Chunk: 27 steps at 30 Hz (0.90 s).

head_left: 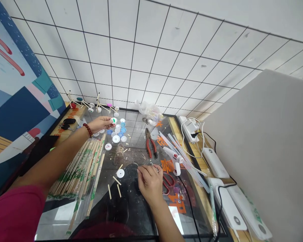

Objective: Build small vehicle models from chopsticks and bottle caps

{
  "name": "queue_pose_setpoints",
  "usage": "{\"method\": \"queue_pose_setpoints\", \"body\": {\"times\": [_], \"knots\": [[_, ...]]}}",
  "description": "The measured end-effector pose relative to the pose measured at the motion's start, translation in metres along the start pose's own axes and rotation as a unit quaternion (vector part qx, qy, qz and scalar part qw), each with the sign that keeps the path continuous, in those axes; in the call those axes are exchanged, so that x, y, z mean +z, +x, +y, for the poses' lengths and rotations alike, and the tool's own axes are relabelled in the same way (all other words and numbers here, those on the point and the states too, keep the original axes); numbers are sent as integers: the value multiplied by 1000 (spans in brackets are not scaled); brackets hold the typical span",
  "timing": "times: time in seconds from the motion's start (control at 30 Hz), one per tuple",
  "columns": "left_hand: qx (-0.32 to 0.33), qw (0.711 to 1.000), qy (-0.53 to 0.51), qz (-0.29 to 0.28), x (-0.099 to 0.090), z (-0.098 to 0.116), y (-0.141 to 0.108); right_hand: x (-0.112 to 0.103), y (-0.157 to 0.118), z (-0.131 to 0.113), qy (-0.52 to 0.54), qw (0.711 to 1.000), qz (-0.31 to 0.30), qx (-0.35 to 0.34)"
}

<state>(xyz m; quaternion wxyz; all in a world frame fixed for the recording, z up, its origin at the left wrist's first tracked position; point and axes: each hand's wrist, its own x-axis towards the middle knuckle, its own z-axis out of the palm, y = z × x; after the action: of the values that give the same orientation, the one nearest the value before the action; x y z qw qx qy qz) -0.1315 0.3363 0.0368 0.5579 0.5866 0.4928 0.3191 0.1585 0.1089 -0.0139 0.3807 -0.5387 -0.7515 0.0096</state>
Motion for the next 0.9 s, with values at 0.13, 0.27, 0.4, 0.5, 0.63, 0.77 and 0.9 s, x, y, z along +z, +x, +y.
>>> {"method": "queue_pose_setpoints", "body": {"times": [0.13,0.27,0.4,0.5,0.63,0.77,0.9], "knots": [[-20,991,123,50,-12,-6,-3,-1,0,0,-1,1000,2,-2],[11,938,336,87,-23,-13,1,-2,0,0,-2,1000,3,2],[27,897,430,102,-29,-13,2,-3,1,1,-5,1000,14,1],[2,892,446,79,-31,-11,3,-5,3,1,-16,999,27,0],[1,865,495,79,-32,-8,4,-8,5,-1,-1,999,51,-14],[-5,854,514,84,-31,-7,2,-16,4,-2,47,993,99,-50],[43,858,504,95,-21,-3,-5,-23,1,3,63,982,173,-39]]}}
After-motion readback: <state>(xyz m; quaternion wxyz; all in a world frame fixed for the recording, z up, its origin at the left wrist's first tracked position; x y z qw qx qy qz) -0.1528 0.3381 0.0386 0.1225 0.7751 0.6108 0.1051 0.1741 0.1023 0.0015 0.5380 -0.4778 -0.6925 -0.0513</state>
